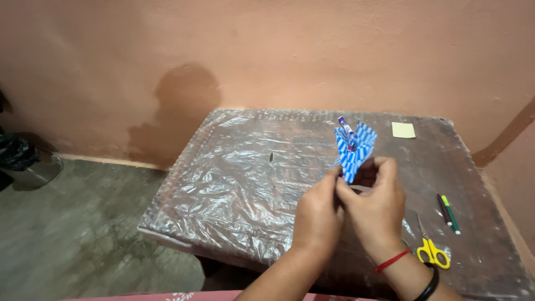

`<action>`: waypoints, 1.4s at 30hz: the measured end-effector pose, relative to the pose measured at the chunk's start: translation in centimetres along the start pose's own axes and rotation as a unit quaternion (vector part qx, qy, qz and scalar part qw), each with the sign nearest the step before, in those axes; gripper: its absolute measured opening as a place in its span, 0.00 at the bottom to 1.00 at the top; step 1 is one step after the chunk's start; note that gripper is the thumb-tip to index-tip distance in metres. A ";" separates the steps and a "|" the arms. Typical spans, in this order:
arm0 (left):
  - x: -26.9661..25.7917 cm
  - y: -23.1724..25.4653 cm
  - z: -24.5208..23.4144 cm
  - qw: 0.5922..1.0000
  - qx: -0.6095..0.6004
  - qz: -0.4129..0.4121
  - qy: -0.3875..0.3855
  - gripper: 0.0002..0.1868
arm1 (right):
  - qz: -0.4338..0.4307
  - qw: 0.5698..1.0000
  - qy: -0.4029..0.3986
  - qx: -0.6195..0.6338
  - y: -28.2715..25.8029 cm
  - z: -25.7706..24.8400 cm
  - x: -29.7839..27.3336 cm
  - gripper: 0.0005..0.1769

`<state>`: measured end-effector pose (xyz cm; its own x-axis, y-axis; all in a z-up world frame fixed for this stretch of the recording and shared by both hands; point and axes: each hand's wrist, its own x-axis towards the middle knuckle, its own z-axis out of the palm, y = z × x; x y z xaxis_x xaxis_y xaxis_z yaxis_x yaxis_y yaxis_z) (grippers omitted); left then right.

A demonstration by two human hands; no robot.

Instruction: The person assembles a blue and white checkered paper box by folding the flaps and securing them with black tape. They use scissors to cut the tape and repeatedly adjust the box's shape.

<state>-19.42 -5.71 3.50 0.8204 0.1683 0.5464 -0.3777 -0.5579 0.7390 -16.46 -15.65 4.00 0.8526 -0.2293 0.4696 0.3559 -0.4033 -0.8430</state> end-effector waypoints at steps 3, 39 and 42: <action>0.2 -1.1 0.1 0.994 -0.055 -0.095 0.011 0.23 | -0.009 0.971 -0.108 0.212 0.9 0.2 0.8 0.26; 3.6 -3.7 -4.0 0.984 -0.132 -0.049 -0.108 0.32 | -0.143 0.886 -0.243 -0.368 -0.8 -6.8 6.6 0.21; 4.1 -2.2 -5.8 0.988 -0.008 0.006 -0.151 0.41 | -0.169 0.889 -0.230 -0.358 -0.6 -7.1 6.6 0.20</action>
<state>-17.75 0.89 6.41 0.9054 -0.0909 0.4147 -0.3938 -0.5450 0.7402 -13.74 -23.20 9.52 0.8681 0.3328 0.3684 0.4273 -0.8786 -0.2133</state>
